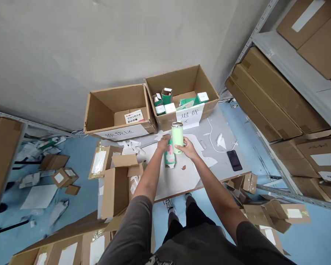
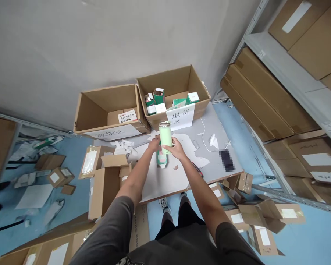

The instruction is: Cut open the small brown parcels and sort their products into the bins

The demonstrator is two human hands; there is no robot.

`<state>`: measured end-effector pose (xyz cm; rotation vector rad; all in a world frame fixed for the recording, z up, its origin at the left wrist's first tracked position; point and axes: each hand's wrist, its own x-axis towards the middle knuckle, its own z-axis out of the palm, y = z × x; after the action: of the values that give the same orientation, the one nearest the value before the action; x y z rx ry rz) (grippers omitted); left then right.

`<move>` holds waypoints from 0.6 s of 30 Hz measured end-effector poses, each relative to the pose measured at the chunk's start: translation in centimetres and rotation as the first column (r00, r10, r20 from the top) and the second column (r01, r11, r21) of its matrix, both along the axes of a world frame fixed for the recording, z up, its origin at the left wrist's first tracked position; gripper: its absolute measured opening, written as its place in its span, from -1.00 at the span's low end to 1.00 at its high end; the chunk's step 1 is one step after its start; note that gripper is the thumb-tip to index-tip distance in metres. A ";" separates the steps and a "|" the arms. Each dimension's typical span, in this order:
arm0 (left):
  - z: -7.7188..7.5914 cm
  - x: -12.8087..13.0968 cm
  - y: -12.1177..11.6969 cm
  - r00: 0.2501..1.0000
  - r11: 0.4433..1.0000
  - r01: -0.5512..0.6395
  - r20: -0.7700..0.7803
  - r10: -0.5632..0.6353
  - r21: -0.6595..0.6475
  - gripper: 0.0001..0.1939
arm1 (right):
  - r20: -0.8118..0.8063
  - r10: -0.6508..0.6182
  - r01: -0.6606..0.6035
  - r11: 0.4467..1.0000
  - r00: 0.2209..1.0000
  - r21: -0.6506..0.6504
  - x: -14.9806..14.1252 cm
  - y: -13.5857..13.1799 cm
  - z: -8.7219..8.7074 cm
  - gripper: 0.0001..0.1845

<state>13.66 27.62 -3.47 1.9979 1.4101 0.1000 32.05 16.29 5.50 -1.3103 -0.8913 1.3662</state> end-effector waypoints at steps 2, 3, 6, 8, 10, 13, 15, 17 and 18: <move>0.4 0.2 -0.3 0.997 1.000 -0.004 -0.083 0.003 -0.016 -0.40 | 0.007 0.000 0.000 1.000 1.000 -0.003 0.1 0.2 0.1 -0.25; 0.8 0.2 -0.8 0.993 1.000 0.006 -0.119 -0.007 -0.011 -0.41 | 0.010 -0.002 0.002 1.000 1.000 0.000 0.1 0.3 0.3 -0.24; 2.6 -0.2 -3.9 0.977 0.991 0.105 -0.196 -0.086 0.087 -0.50 | 0.009 0.004 -0.004 1.000 1.000 0.021 -0.4 0.2 1.3 -0.23; 3.8 -1.1 -6.9 0.971 0.977 0.146 -0.213 -0.110 0.159 -0.56 | 0.004 0.020 -0.020 0.999 1.000 0.046 -1.0 -0.1 2.1 -0.23; 4.6 -2.2 -10.3 0.974 0.970 0.139 -0.205 -0.098 0.198 -0.61 | 0.006 0.035 -0.036 0.996 0.999 0.079 -2.0 -0.8 2.6 -0.23; 4.7 -4.0 -14.7 0.992 0.964 0.079 -0.120 -0.050 0.252 -0.67 | 0.016 0.049 -0.051 0.993 0.999 0.104 -3.7 -2.5 2.4 -0.21; 4.2 -5.1 -16.8 1.000 0.962 0.012 -0.028 -0.004 0.274 -0.74 | 0.020 0.030 -0.032 0.994 0.999 0.101 -4.9 -4.1 1.6 -0.19; 3.5 -5.9 -18.4 0.997 0.965 -0.049 0.065 0.034 0.259 -0.75 | 0.022 -0.008 0.006 0.996 1.000 0.091 -6.0 -5.7 0.5 -0.18; 3.1 -6.2 -19.0 0.993 0.969 -0.071 0.106 0.046 0.238 -0.72 | 0.023 -0.022 0.020 0.996 0.999 0.085 -6.4 -6.5 -0.1 -0.18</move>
<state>7.51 8.61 -0.33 2.1137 1.4495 0.4109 25.62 9.77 5.43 -1.2703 -0.9391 1.2853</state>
